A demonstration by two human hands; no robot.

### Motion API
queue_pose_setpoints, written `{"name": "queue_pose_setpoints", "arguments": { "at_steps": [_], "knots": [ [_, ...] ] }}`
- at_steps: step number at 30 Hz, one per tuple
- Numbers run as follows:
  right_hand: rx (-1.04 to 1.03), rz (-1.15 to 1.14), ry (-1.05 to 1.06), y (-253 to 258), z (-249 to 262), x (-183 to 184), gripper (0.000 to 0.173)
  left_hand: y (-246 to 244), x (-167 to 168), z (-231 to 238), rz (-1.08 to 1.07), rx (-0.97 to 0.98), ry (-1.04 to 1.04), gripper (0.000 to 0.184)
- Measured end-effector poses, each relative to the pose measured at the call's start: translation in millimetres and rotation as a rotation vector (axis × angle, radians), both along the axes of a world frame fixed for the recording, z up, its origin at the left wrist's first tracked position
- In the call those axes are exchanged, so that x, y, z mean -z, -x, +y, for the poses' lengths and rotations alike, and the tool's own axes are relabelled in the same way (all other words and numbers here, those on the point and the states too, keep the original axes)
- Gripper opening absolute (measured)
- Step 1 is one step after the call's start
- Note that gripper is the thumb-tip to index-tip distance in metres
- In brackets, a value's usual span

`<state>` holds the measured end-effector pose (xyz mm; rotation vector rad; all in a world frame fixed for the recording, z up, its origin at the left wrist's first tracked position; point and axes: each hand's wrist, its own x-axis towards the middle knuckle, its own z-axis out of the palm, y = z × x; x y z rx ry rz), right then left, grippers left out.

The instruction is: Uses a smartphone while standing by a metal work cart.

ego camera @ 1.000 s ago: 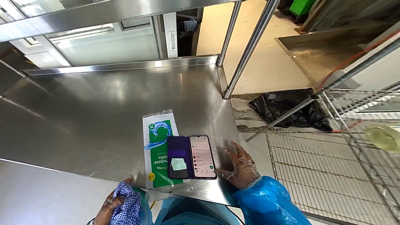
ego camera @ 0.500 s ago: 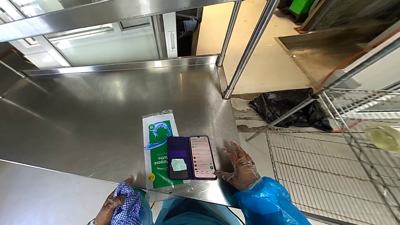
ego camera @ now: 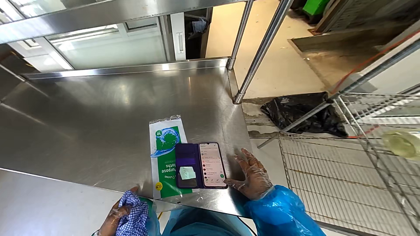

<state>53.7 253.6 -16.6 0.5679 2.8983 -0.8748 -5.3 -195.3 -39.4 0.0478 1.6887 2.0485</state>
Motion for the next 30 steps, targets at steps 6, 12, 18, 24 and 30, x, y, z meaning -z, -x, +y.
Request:
{"name": "queue_pose_setpoints", "arguments": {
  "at_steps": [6, 12, 18, 24, 30],
  "knots": [
    [0.007, 0.062, 0.001, 1, 0, 3, 0.085, 0, -1, 1, 0.006, -0.007, -0.009, 0.057],
    [0.074, 0.259, 0.018, 19, -1, 16, 0.076, -1, -1, 1, -0.006, -0.012, -0.032, 0.052],
    [0.078, 0.23, 0.021, 48, -8, 7, 0.077, -4, 2, -2, -0.021, -0.016, -0.058, 0.054],
    [0.058, 0.096, -0.014, 65, -7, 9, 0.083, -9, -1, -1, -0.014, -0.042, -0.059, 0.055],
    [0.043, 0.078, 0.005, 69, -8, 11, 0.085, -11, -3, 1, -0.041, -0.091, -0.02, 0.056]
  ]
}}
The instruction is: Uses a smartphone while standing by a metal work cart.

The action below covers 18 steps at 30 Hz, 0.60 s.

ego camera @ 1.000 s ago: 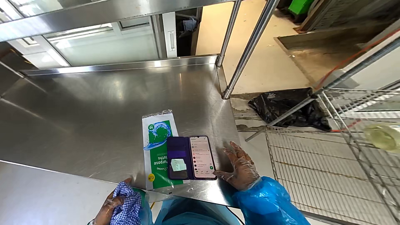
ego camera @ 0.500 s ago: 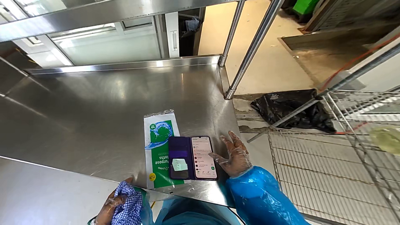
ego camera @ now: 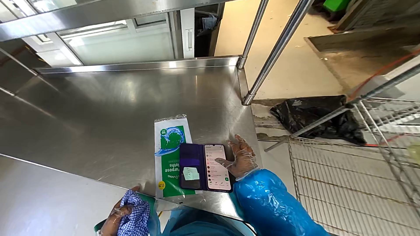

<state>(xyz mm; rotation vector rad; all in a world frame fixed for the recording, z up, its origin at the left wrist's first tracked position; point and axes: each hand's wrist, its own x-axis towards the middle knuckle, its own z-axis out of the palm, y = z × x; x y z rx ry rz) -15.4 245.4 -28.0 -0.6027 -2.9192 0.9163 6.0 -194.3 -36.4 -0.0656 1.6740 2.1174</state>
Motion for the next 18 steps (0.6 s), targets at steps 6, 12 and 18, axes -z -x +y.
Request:
{"name": "queue_pose_setpoints", "arguments": {
  "at_steps": [6, 12, 18],
  "knots": [
    [-0.009, -0.025, 0.008, 2.8, 0.7, 0.6, 0.084, 1.0, 1.8, -0.2, 0.009, 0.006, -0.007, 0.054],
    [-0.016, -0.057, -0.008, 5.6, -1.0, 0.7, 0.084, 1.6, -1.0, 2.5, -0.001, 0.001, 0.003, 0.055],
    [0.002, 0.115, 0.037, -0.1, 4.3, 1.0, 0.08, 2.6, 4.7, -1.2, 0.011, 0.02, -0.042, 0.055]
  ]
}}
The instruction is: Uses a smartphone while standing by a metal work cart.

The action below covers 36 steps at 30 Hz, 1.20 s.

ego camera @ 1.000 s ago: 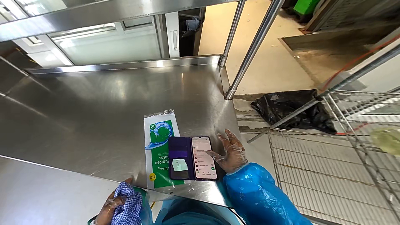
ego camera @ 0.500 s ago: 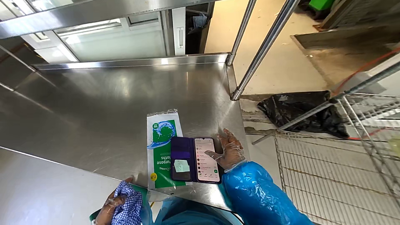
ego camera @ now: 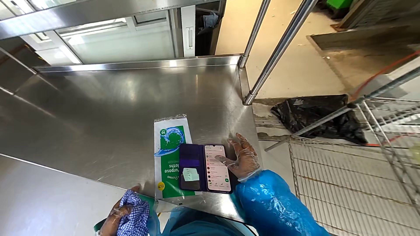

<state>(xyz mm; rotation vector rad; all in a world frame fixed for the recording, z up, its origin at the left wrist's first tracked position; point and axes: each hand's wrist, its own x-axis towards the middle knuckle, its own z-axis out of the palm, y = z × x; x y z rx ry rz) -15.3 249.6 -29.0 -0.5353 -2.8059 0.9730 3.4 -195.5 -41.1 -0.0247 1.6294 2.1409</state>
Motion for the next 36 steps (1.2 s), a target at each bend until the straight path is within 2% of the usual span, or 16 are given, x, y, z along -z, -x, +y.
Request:
{"name": "queue_pose_setpoints", "arguments": {
  "at_steps": [8, 12, 16, 23, 26, 36],
  "knots": [
    [0.111, 0.11, 0.086, -18, 31, 2, 0.067, 0, -7, 4, 0.006, -0.025, 0.036, 0.049],
    [0.165, 0.12, 0.069, -33, 44, -1, 0.065, 1, -8, 3, -0.004, -0.021, 0.031, 0.052],
    [0.2, 0.094, 0.059, -47, 49, 0, 0.063, 0, -10, 7, -0.018, -0.054, 0.018, 0.041],
    [0.22, 0.089, 0.059, -58, 50, 8, 0.06, 7, -3, 3, -0.006, 0.025, 0.019, 0.057],
    [0.228, 0.079, 0.054, -61, 50, 11, 0.06, 9, -3, 4, 0.003, 0.045, 0.006, 0.053],
    [0.252, 0.024, 0.084, -66, 45, 7, 0.06, 11, -2, 5, 0.01, 0.047, 0.033, 0.056]
  ]
}}
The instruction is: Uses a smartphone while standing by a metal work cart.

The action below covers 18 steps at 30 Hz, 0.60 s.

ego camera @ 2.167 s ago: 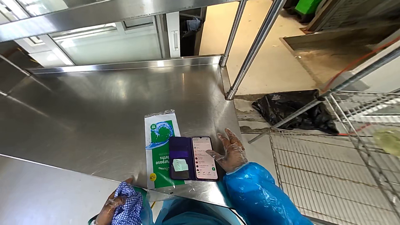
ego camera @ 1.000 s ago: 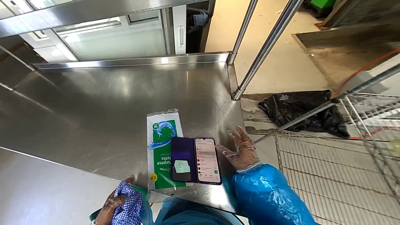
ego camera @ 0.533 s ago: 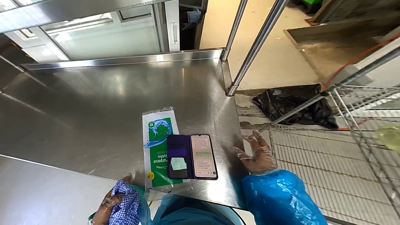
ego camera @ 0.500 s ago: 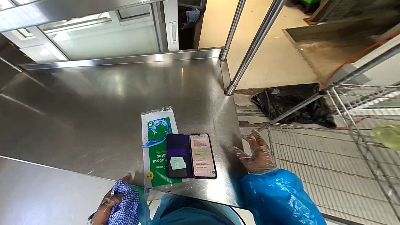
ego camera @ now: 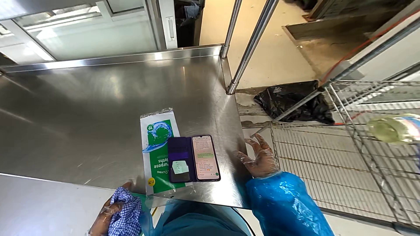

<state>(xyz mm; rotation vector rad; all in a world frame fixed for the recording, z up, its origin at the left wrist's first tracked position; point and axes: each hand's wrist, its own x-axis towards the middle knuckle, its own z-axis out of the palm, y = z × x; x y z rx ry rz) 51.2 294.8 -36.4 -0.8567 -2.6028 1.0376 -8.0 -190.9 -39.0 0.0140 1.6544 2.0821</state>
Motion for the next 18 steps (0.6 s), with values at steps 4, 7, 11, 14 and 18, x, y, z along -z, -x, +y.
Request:
{"name": "queue_pose_setpoints", "arguments": {
  "at_steps": [4, 7, 11, 14, 18],
  "knots": [
    [-0.003, 0.018, -0.018, -0.8, -1.7, 0.1, 0.059, 0.1, -0.4, 0.1, -0.037, -0.023, 0.029, 0.058],
    [-0.007, 0.001, -0.017, -1.0, -3.1, -0.8, 0.058, 0.2, -0.8, -0.9, -0.017, -0.015, 0.044, 0.058],
    [-0.012, 0.0, -0.015, -1.9, -2.6, 1.6, 0.058, 1.5, 4.0, -3.4, -0.008, 0.018, 0.013, 0.059],
    [-0.023, -0.002, -0.014, -1.4, -2.9, 0.7, 0.057, 0.6, 2.3, -1.8, -0.018, -0.002, 0.006, 0.06],
    [-0.027, -0.011, -0.016, -1.8, -2.3, 1.8, 0.057, 0.6, 2.1, -2.8, -0.007, 0.016, -0.011, 0.058]
  ]
}}
